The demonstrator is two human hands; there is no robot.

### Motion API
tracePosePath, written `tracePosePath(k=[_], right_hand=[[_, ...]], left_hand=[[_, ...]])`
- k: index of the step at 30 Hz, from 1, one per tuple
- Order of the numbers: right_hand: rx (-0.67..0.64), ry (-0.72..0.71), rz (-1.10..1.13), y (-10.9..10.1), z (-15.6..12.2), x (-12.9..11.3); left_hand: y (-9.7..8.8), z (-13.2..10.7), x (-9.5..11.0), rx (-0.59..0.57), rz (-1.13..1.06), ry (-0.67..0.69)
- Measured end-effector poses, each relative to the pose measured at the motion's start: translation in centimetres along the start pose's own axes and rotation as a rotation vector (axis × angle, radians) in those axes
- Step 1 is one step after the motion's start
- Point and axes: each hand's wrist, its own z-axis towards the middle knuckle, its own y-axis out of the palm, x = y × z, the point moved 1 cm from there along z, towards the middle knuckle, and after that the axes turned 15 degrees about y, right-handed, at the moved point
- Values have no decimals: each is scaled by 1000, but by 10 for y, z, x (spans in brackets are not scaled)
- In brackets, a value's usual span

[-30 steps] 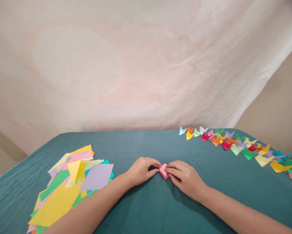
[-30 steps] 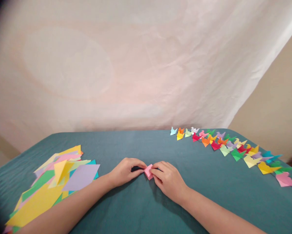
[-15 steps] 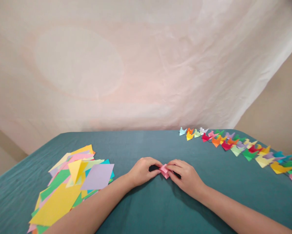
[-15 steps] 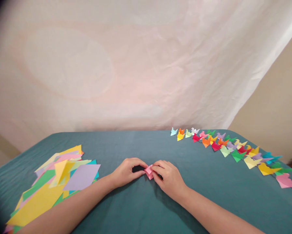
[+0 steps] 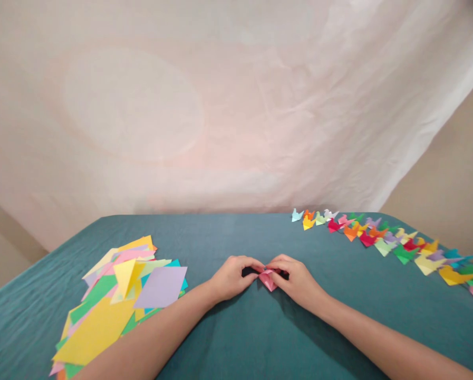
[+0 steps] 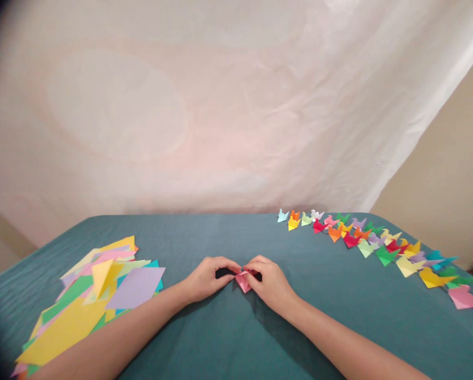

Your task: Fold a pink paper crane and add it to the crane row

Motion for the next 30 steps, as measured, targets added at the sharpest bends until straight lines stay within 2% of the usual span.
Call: tracePosePath(k=[8, 25, 30], right_hand=[[20, 14, 68, 6, 3, 12], [58, -41, 60, 6, 2, 15], [60, -45, 60, 8, 4, 18]], left_hand=[[-1, 0, -2, -3, -42, -7], [0, 1, -2, 15, -88, -30], [1, 2, -2, 27, -42, -38]])
